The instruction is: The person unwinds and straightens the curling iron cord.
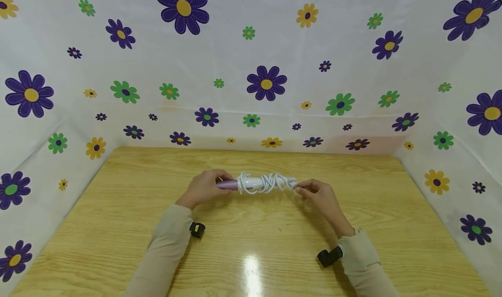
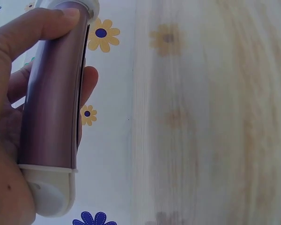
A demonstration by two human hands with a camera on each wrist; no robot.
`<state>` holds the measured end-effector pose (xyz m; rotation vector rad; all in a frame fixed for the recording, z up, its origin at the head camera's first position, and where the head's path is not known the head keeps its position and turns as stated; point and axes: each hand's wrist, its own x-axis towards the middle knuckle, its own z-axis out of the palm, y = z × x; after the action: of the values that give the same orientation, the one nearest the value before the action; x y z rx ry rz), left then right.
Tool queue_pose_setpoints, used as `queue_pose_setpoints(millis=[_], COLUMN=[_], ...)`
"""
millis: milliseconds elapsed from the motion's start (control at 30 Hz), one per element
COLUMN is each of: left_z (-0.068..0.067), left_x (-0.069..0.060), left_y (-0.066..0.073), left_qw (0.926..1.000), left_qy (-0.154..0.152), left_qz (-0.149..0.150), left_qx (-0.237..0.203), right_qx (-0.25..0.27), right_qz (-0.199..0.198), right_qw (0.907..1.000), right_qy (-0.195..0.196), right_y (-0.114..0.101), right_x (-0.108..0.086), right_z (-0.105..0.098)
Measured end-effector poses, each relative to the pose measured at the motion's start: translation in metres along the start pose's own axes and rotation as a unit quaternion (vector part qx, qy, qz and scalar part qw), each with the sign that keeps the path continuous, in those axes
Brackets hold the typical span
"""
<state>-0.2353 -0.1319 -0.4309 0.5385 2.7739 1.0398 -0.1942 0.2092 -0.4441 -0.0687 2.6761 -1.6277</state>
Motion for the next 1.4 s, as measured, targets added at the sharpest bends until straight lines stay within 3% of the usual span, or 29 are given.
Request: queue_pose_setpoints(millis=[133, 333, 600, 800, 1067, 1233, 1400], left_z=[0.001, -0.001, -0.002, -0.002, 0.0, 0.0, 0.0], left_x=[0.0, -0.003, -0.005, -0.005, -0.006, -0.004, -0.002], left_y=[0.001, 0.006, 0.01, 0.013, 0.011, 0.012, 0.014], left_qw=[1.0, 0.9996, 0.999, 0.9984, 0.9988, 0.9986, 0.9985], left_qy=[0.0, 0.002, 0.01, 0.022, 0.021, 0.031, 0.04], left_qz=[0.0, 0.006, 0.002, 0.012, 0.005, 0.012, 0.019], left_qx=[0.007, 0.027, 0.043, 0.051, 0.044, 0.04, 0.032], right_qx=[-0.011, -0.074, -0.105, -0.092, -0.027, -0.014, -0.002], right_qz=[-0.023, -0.047, -0.064, -0.059, -0.017, -0.022, -0.026], right_qw=[0.9996, 0.9958, 0.9923, 0.994, 0.9995, 0.9988, 0.9986], right_qy=[-0.008, -0.025, -0.014, -0.011, 0.006, 0.041, 0.046], right_y=[0.0, -0.005, -0.012, -0.013, -0.011, -0.016, -0.02], right_x=[0.001, 0.006, 0.009, 0.01, 0.009, 0.012, 0.016], right_z=[-0.001, -0.002, 0.001, 0.007, 0.007, 0.011, 0.013])
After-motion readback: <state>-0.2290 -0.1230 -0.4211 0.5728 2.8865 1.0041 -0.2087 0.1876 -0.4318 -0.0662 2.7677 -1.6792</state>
